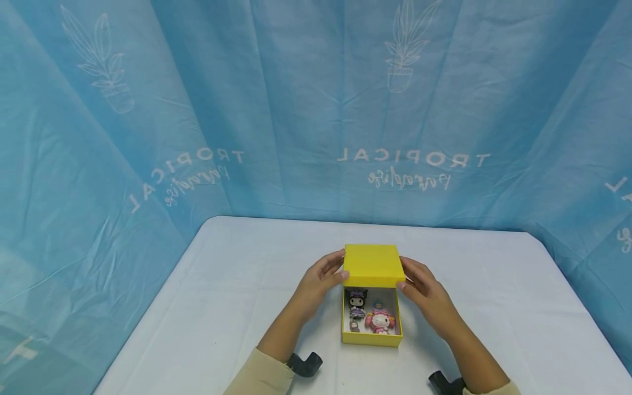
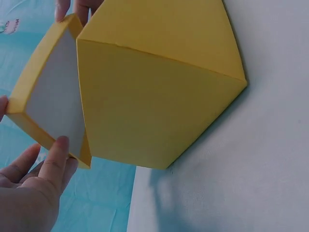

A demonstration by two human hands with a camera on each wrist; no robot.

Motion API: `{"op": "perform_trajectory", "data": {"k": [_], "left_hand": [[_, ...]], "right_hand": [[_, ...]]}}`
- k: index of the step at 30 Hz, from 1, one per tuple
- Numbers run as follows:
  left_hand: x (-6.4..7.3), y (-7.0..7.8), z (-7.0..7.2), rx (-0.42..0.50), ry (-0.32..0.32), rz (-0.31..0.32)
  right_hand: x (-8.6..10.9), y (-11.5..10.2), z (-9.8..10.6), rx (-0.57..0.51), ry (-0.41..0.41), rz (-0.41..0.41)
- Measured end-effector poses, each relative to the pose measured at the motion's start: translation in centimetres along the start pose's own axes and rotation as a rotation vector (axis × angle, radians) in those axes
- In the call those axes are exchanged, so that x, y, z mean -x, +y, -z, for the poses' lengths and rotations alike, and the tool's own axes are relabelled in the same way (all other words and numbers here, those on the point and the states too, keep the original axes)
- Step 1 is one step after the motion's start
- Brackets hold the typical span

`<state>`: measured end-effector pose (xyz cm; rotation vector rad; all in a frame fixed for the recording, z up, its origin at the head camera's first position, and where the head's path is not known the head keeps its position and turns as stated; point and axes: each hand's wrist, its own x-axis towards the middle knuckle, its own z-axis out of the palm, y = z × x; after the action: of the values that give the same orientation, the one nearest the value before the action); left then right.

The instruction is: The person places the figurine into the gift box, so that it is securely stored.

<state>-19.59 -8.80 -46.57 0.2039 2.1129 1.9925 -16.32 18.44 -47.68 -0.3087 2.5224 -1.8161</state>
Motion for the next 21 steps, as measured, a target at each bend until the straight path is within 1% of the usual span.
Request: {"op": "perform_trajectory", "data": {"k": [5, 9, 14, 17, 21], "left_hand": [[0.4, -0.1, 0.1, -0.008, -0.019, 0.011], [0.6, -0.1, 0.1, -0.012, -0.018, 0.012], [1.0, -0.1, 0.1, 0.002, -0.033, 0.028], [1.3, -0.1, 0.1, -0.005, -0.053, 0.05], [1.8, -0.1, 0.3, -0.031, -0.099, 0.073]], "right_hand": [[0.5, -0.1, -0.2, 0.034, -0.009, -0.028], [0.8, 0.0, -0.2, 0.018, -0.025, -0.03], [1.1, 0.1, -0.1, 0.005, -0.032, -0.032], [1.3, 0.1, -0.1, 0.01, -0.031, -0.044], [1.5, 0.0, -0.2, 0.021, -0.025, -0.056]]}}
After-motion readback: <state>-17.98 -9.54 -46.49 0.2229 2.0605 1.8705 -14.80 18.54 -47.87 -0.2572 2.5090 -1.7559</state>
